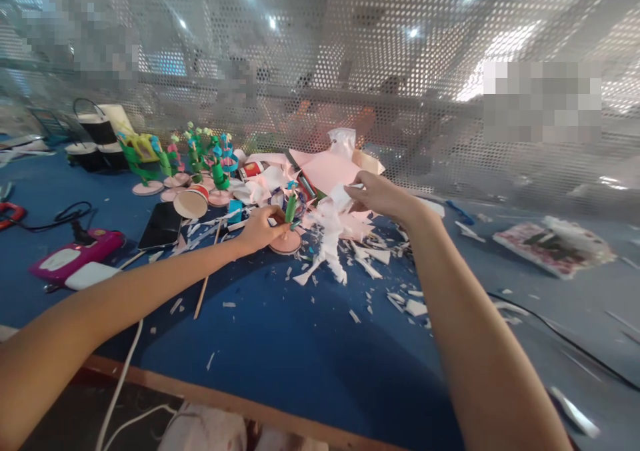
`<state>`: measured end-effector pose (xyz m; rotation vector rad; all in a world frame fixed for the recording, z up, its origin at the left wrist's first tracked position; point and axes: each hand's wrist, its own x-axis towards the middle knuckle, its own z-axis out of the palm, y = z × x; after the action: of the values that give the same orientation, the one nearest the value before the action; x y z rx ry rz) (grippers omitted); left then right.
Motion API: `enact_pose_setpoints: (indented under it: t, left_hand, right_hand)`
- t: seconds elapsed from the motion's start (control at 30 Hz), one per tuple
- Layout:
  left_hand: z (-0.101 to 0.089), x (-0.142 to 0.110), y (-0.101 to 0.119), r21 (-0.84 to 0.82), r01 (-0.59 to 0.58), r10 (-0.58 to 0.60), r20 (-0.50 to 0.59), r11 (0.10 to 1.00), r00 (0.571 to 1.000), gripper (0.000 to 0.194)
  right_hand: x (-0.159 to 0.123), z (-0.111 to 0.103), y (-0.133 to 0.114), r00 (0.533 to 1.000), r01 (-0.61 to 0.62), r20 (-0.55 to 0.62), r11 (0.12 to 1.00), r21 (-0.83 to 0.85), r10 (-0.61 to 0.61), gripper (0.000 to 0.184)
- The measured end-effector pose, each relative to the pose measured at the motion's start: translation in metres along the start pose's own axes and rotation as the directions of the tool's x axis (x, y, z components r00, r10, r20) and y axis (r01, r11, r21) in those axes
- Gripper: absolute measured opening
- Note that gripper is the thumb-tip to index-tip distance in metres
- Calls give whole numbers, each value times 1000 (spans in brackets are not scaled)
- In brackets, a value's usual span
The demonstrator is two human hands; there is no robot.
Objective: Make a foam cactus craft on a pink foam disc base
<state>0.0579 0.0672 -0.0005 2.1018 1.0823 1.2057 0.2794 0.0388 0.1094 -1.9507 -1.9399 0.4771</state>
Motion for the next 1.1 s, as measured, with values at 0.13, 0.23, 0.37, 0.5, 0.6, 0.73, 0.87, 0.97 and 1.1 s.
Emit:
enact_pose_setpoints:
  t: [0.13,0.23,0.37,0.5,0.6,0.73,0.87,0.97,1.1]
  left_hand:
    - [0,-1,0,-40,-5,6,26,999,1000,13]
    - [0,-2,0,-35,-12,13,19,999,1000,11]
    - [0,-2,-1,-14,-24,24,13,1000,1000,12]
    - [1,-1,-3,-39,-27,27,11,999,1000,12]
    - [1,-1,-4,-60,-37,38,16,998,999,11]
    - [1,-1,-3,-62,-32,33,16,998,999,11]
    - [1,-2,-1,-49,-19,19,8,999,1000,12]
    - [1,-2,-1,-32,-14,14,9,999,1000,12]
    - [0,-1,-2,2,-10,10,13,1000,1000,12]
  right_hand:
    - [5,7,7,999,-37,-28,980,194,44,11]
    - [12,13,10,998,-43,-37,998,-40,42,11]
    - [25,32,10,999,15,-40,914,-404,-34,17]
    - [32,49,7,997,40,-42,880,-473,-68,22]
    - [33,55,10,999,-25,-54,886,-463,0,26]
    - [33,56,14,996,-76,3,881,-468,87,29]
    - [29,46,10,992,-75,53,886,-458,111,33]
    - [26,31,7,997,-77,-31,893,-443,71,32]
    - [25,14,15,973,-61,-231,938,-342,-22,41]
